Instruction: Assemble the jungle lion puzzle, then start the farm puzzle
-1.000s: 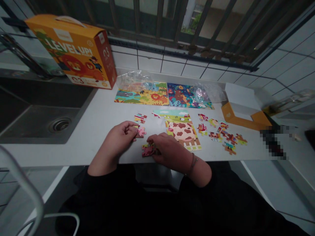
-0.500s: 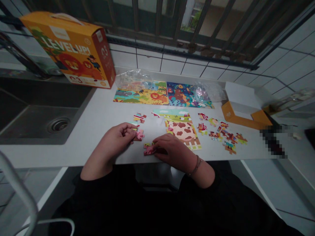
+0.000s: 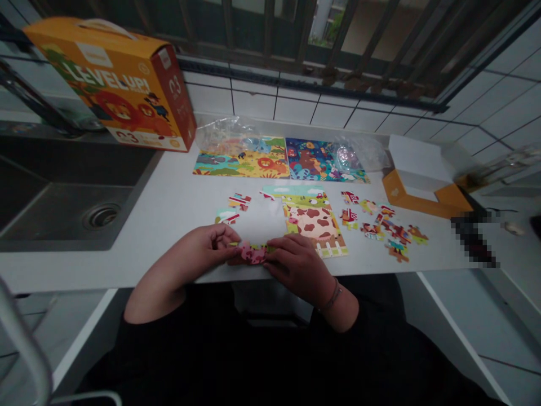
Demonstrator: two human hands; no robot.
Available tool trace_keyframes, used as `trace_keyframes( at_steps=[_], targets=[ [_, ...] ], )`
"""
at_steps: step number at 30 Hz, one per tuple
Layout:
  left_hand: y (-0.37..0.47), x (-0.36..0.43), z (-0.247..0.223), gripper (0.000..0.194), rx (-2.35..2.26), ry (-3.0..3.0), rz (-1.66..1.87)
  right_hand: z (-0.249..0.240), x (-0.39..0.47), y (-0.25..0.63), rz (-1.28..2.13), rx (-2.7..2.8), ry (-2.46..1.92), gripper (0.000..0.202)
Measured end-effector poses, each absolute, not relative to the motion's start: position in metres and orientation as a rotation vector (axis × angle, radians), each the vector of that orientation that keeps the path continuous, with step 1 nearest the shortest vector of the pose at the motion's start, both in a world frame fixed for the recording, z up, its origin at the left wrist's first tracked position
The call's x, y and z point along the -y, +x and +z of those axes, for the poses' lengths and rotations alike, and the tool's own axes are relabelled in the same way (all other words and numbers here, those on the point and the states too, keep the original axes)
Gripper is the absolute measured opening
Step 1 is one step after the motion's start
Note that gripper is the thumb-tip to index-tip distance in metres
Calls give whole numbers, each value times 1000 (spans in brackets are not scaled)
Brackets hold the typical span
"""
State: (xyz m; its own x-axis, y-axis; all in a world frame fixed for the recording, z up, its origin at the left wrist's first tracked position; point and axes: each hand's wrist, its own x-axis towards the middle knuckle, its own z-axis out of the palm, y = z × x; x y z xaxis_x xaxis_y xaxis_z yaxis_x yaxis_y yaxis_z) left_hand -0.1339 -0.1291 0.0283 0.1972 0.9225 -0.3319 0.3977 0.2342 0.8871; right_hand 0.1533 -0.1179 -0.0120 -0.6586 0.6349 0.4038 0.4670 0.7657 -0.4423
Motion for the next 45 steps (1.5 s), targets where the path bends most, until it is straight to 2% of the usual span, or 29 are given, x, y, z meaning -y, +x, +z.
trace_keyframes(
  at_steps=[10, 21, 32, 41, 45],
  targets=[
    [-139, 130, 25, 34, -1510, 1451, 507, -11, 119, 154, 416, 2395, -831, 8],
    [-130, 131, 29, 22, -1749, 1793, 468, -10, 120, 154, 453, 2398, -873, 8],
    [-123, 128, 19, 30, -1573, 2000, 399, -11, 120, 154, 388, 2399, -870, 15],
    [-114, 128, 17, 23, -1518, 2101, 395, -15, 122, 156, 354, 2378, -841, 23],
    [-112, 128, 18, 21, -1532, 2118, 369, -15, 123, 155, 351, 2398, -861, 17]
  ],
)
